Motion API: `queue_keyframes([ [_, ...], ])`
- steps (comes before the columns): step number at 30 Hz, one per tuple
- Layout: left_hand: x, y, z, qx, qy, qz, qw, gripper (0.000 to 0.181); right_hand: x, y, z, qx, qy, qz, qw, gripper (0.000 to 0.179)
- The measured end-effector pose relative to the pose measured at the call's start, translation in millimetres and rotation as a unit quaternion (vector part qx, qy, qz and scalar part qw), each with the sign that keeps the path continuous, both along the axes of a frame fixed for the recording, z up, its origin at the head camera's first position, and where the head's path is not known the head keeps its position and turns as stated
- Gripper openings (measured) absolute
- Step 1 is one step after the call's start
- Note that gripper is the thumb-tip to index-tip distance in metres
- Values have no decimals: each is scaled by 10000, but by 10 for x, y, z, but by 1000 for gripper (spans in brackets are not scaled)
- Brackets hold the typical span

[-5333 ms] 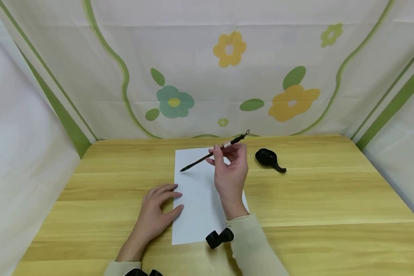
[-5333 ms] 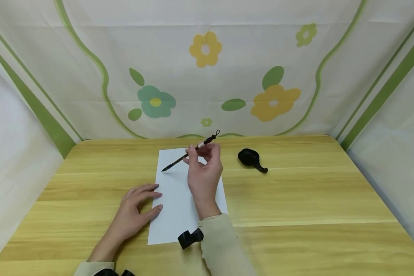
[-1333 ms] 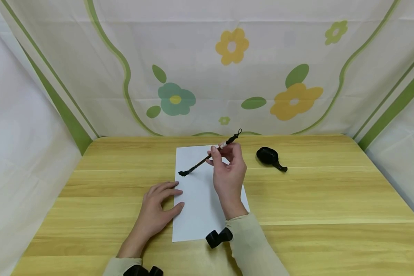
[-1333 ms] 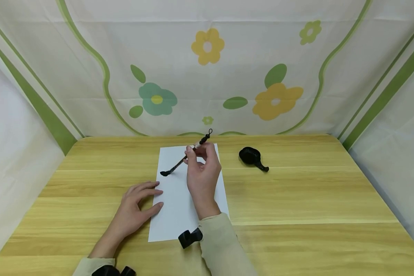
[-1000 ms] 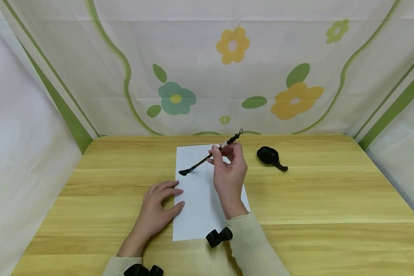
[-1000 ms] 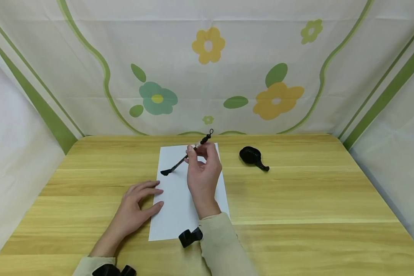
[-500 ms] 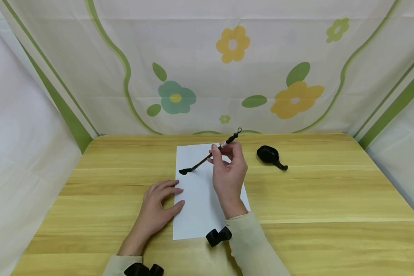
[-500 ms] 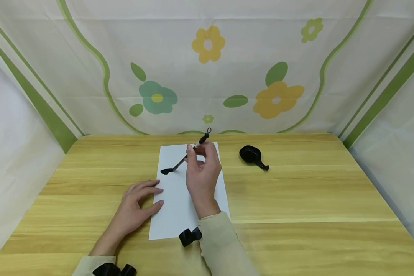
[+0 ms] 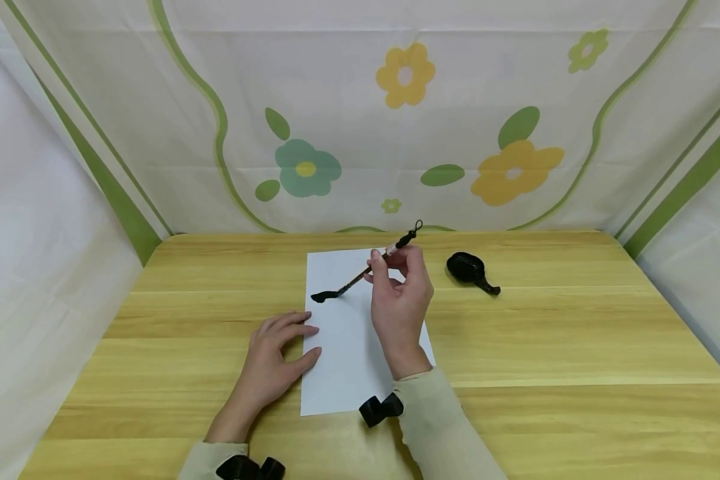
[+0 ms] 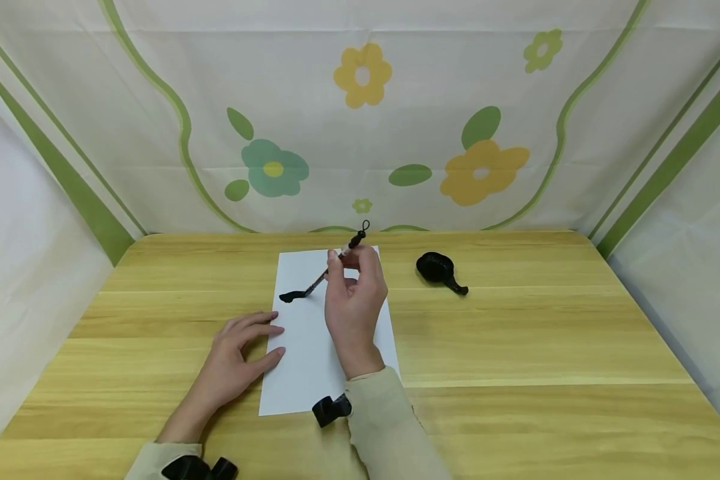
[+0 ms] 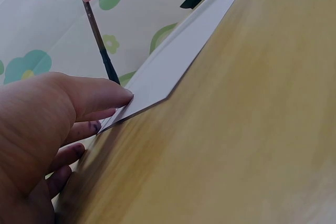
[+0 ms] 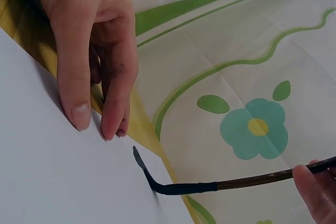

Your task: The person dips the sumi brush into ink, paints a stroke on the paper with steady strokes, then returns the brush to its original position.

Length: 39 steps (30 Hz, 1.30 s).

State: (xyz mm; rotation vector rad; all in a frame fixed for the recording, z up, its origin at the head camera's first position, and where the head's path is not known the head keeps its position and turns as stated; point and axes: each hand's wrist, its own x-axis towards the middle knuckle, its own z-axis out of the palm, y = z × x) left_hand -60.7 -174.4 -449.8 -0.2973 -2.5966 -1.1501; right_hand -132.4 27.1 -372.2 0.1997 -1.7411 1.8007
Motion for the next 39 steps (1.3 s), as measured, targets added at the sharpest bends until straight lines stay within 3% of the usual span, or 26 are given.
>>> queue_keyframes([
  [20, -14, 5, 16, 16, -138, 12, 9999, 27, -5, 69, 55, 207, 163, -562, 9981, 17],
  [39, 2, 6, 3, 17, -76, -11, 10000, 28, -34, 177, 43, 329, 256, -817, 9958, 20],
])
